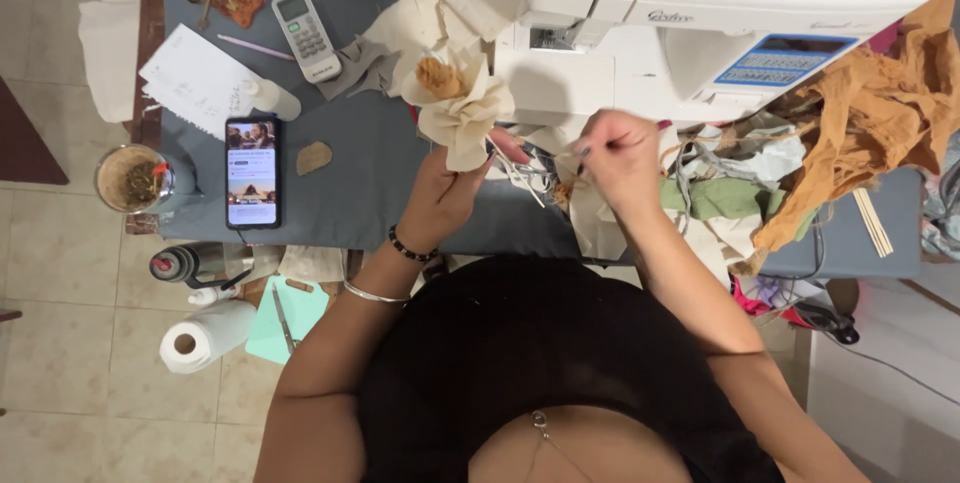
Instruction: The person is manually creating decorative flowers by folding and pinning scraps of fabric at a workspace.
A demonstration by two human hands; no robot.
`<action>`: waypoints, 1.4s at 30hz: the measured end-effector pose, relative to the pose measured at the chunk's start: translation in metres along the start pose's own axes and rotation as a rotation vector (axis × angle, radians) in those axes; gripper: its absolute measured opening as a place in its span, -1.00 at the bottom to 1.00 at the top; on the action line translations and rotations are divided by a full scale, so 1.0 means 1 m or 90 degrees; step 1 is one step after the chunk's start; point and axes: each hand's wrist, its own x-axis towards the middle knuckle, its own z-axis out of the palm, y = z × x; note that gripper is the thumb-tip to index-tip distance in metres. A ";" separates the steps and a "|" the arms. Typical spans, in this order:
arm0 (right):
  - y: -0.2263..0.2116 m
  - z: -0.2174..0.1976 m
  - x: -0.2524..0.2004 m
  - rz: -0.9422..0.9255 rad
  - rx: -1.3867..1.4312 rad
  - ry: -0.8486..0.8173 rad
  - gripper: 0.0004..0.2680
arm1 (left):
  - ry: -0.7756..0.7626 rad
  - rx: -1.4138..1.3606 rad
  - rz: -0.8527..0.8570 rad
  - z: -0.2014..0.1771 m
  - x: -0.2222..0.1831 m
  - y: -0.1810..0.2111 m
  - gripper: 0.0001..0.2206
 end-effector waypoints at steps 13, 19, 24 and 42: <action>0.002 0.019 -0.008 -0.026 -0.229 -0.183 -0.96 | 0.004 0.044 0.105 -0.021 -0.003 -0.039 -0.79; 0.042 0.009 -0.019 0.022 -0.192 -0.180 -0.96 | 0.026 -0.021 0.062 -0.012 0.012 0.003 -0.86; -0.051 0.048 0.003 0.004 -0.168 -0.225 -0.92 | 0.059 -0.133 -0.021 -0.009 0.017 0.005 -0.88; -0.114 0.030 0.060 -0.737 -0.548 0.020 -0.89 | 0.122 -0.138 -0.017 0.013 0.031 0.020 -0.86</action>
